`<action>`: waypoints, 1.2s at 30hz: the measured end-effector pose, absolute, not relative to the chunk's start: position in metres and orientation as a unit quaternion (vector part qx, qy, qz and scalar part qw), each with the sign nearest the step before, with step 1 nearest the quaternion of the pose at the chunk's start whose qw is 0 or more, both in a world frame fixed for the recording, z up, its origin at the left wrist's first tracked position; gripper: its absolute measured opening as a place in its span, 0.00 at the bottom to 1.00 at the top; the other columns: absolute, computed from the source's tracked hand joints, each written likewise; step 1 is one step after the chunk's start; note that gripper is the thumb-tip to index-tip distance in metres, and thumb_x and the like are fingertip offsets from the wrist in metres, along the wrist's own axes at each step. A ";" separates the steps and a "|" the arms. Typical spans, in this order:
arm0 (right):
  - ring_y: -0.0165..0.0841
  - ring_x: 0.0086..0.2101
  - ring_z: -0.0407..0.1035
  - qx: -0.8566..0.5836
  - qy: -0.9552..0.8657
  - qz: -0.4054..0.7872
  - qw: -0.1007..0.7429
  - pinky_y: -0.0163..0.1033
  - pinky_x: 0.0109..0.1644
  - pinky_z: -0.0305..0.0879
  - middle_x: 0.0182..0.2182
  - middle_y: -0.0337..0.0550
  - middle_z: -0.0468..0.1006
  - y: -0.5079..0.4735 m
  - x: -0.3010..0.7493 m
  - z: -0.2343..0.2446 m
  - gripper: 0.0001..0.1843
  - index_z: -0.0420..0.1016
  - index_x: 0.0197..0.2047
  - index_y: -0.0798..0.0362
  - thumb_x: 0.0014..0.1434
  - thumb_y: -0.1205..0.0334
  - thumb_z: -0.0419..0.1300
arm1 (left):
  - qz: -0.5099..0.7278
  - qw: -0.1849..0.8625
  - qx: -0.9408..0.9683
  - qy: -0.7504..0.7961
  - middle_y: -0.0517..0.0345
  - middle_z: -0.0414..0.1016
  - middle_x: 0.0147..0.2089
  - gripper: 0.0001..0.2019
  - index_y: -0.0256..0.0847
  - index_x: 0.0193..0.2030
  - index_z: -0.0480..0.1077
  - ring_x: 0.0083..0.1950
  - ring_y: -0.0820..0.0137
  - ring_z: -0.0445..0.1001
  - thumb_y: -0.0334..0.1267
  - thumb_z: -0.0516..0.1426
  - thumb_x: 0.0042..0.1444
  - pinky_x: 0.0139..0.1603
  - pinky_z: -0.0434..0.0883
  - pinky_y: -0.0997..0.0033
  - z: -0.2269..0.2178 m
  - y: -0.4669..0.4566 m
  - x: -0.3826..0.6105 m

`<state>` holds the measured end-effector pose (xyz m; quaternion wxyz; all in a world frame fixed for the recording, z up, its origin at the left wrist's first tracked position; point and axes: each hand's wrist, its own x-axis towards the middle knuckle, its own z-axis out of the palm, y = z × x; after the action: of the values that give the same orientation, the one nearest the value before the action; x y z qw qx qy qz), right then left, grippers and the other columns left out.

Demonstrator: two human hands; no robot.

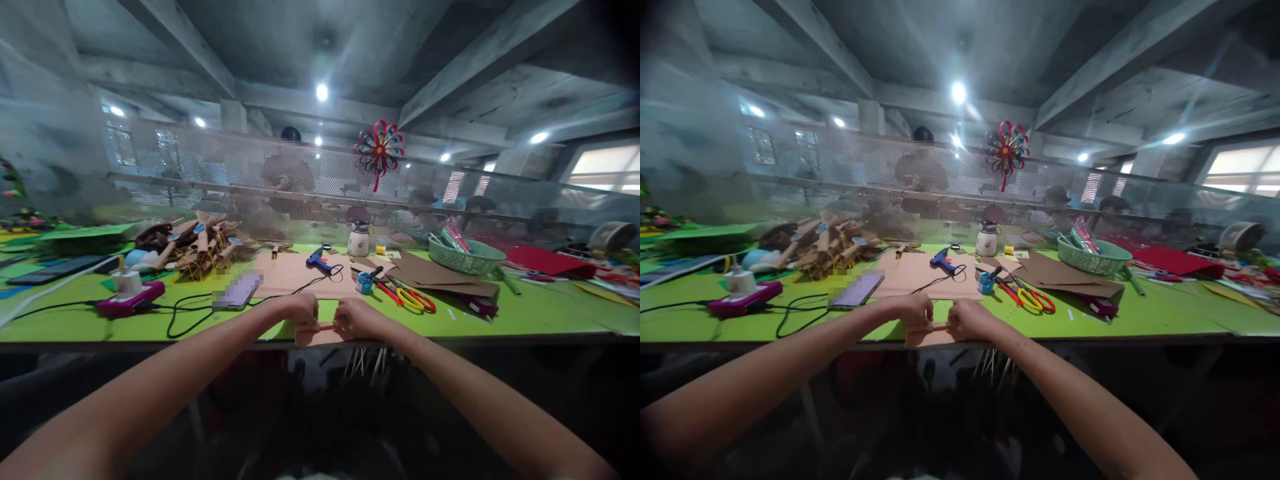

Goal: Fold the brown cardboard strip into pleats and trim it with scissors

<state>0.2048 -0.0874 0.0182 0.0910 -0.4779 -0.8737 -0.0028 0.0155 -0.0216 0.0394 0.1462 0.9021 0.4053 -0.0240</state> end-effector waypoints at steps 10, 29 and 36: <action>0.29 0.29 0.64 -0.432 -0.900 0.054 0.035 0.31 0.29 0.52 0.31 0.46 0.77 -0.069 0.206 0.028 0.11 0.81 0.40 0.57 0.55 0.63 0.60 | -0.073 0.161 0.885 0.431 0.58 0.76 0.30 0.15 0.38 0.37 0.77 0.28 0.71 0.68 0.42 0.60 0.42 0.24 0.60 0.76 0.047 -0.037 0.009; 0.28 0.29 0.65 -0.355 -0.917 -0.029 0.178 0.32 0.32 0.56 0.27 0.43 0.72 -0.159 0.207 0.072 0.08 0.78 0.34 0.57 0.60 0.67 0.57 | 0.050 0.185 0.950 0.248 0.59 0.77 0.30 0.11 0.37 0.38 0.77 0.28 0.75 0.67 0.40 0.56 0.55 0.28 0.57 0.78 0.086 -0.098 -0.022; 0.28 0.29 0.64 -0.366 -0.920 -0.013 0.138 0.31 0.32 0.55 0.27 0.42 0.71 -0.174 0.206 0.078 0.09 0.77 0.34 0.57 0.61 0.67 0.55 | 0.098 0.105 0.959 0.244 0.56 0.77 0.28 0.09 0.37 0.33 0.78 0.26 0.75 0.68 0.33 0.55 0.54 0.28 0.57 0.77 0.084 -0.121 -0.019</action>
<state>0.2065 -0.1743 0.0781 0.1381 -0.3661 -0.9202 -0.0131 -0.0194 -0.1208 0.0845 0.1047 0.9592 0.2437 0.0977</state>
